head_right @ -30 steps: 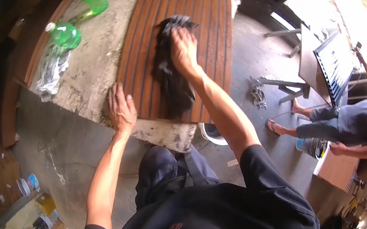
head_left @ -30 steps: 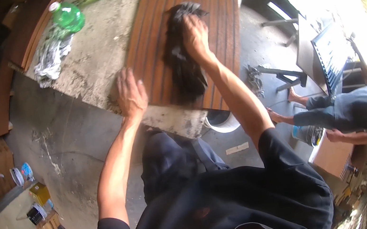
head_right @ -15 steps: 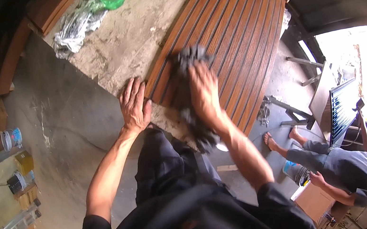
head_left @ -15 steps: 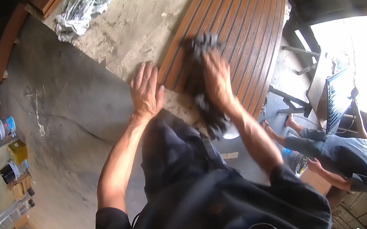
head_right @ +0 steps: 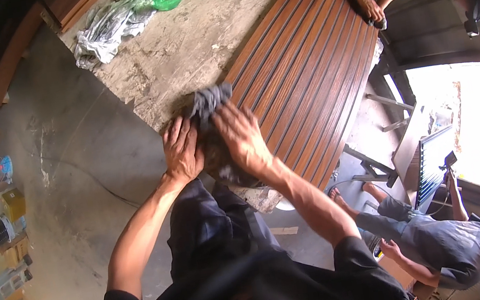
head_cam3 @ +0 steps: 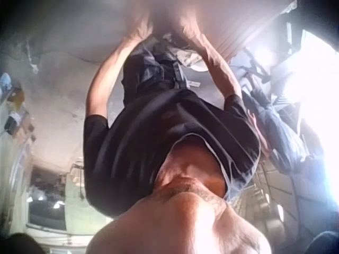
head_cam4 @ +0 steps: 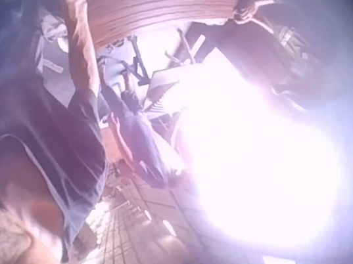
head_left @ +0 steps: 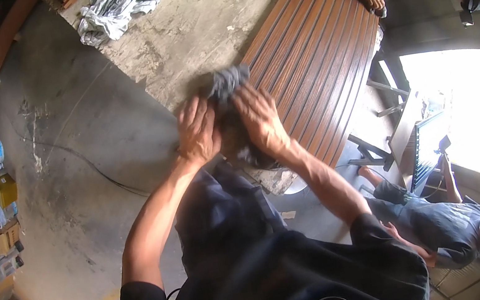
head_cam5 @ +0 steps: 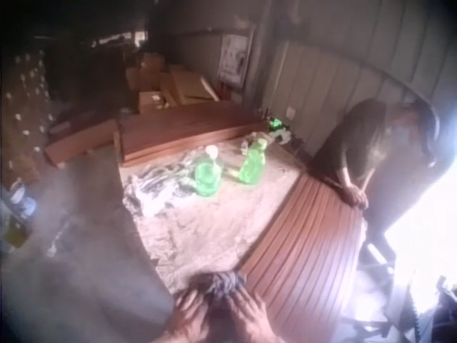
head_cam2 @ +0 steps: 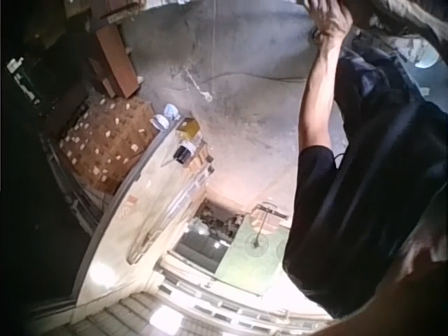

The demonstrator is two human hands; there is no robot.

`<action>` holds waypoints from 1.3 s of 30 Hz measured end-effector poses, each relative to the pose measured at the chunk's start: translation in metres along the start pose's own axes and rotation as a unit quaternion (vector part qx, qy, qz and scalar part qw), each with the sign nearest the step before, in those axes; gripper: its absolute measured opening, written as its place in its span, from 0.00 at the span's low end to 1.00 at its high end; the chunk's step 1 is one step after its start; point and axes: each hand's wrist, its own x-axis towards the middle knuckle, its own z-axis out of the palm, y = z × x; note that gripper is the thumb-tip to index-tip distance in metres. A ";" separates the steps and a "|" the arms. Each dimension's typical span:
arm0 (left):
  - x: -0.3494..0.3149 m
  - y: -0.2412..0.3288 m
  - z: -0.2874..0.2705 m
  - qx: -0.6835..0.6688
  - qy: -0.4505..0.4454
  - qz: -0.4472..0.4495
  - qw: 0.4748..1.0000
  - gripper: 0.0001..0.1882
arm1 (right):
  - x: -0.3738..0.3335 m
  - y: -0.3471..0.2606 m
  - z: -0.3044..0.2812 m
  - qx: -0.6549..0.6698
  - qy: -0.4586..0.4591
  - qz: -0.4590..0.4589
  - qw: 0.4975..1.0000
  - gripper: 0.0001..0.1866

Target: The person uses a cloth to wipe down a slatted wooden panel on a workbench, then applies a liquid from a bottle to their hands and the cloth before continuing to rub the surface.

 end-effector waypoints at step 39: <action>0.049 0.014 0.020 -0.047 0.043 -0.083 0.995 0.26 | -0.013 0.020 0.002 0.032 0.109 0.145 0.983 0.27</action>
